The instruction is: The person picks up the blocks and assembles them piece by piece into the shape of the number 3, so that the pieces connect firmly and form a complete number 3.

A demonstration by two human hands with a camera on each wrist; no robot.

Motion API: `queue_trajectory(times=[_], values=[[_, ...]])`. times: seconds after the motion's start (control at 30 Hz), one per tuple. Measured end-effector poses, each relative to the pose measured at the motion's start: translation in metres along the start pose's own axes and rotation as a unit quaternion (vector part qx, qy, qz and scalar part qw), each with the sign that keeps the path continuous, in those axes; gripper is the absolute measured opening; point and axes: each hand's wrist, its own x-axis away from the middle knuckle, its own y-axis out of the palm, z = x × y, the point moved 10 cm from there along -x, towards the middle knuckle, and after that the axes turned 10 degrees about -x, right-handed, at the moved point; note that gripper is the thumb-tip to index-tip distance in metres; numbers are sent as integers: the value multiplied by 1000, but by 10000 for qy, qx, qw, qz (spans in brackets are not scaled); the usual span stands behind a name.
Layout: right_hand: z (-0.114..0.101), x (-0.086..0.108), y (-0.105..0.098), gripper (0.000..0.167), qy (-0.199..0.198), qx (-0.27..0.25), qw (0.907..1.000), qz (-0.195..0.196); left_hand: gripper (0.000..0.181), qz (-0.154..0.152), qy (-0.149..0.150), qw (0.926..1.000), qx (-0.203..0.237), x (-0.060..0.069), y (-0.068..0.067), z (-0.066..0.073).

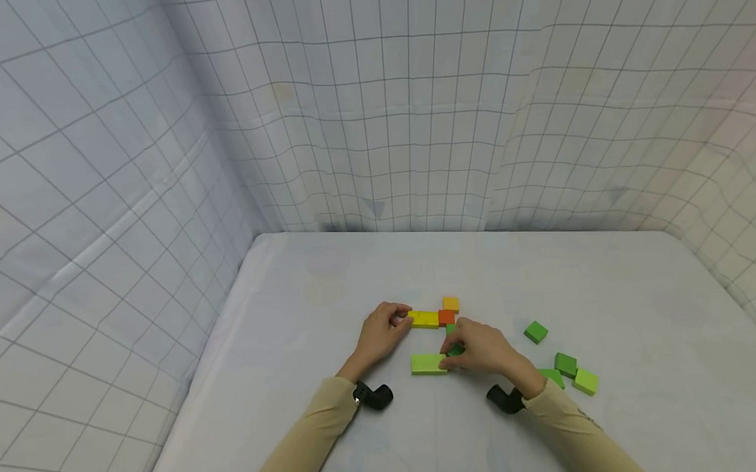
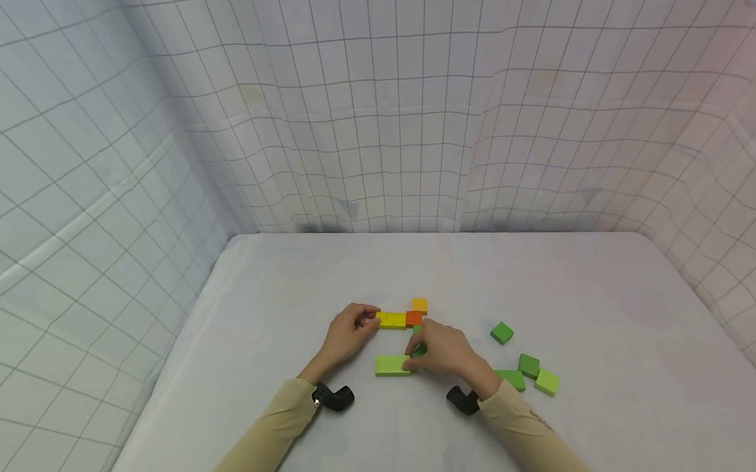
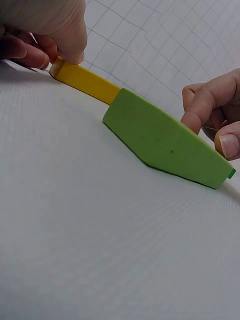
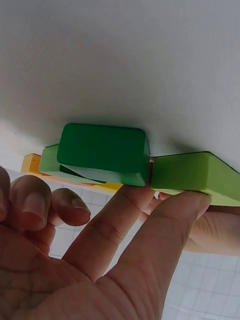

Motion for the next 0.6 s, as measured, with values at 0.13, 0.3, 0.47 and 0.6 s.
queue_trajectory(times=[0.13,0.3,0.47,0.6], values=[[0,0,-1,18,-15,-28,10000,-11,23,25,31,10000,-8,0,0,0],[0,0,-1,17,-22,-111,9999,-33,23,35,28,10000,-33,0,0,0],[0,-1,0,17,-27,-132,9999,-39,23,35,17,10000,-45,0,1,-1],[2,0,1,18,1,-140,9999,-37,23,30,5,10000,-36,0,1,-1]])
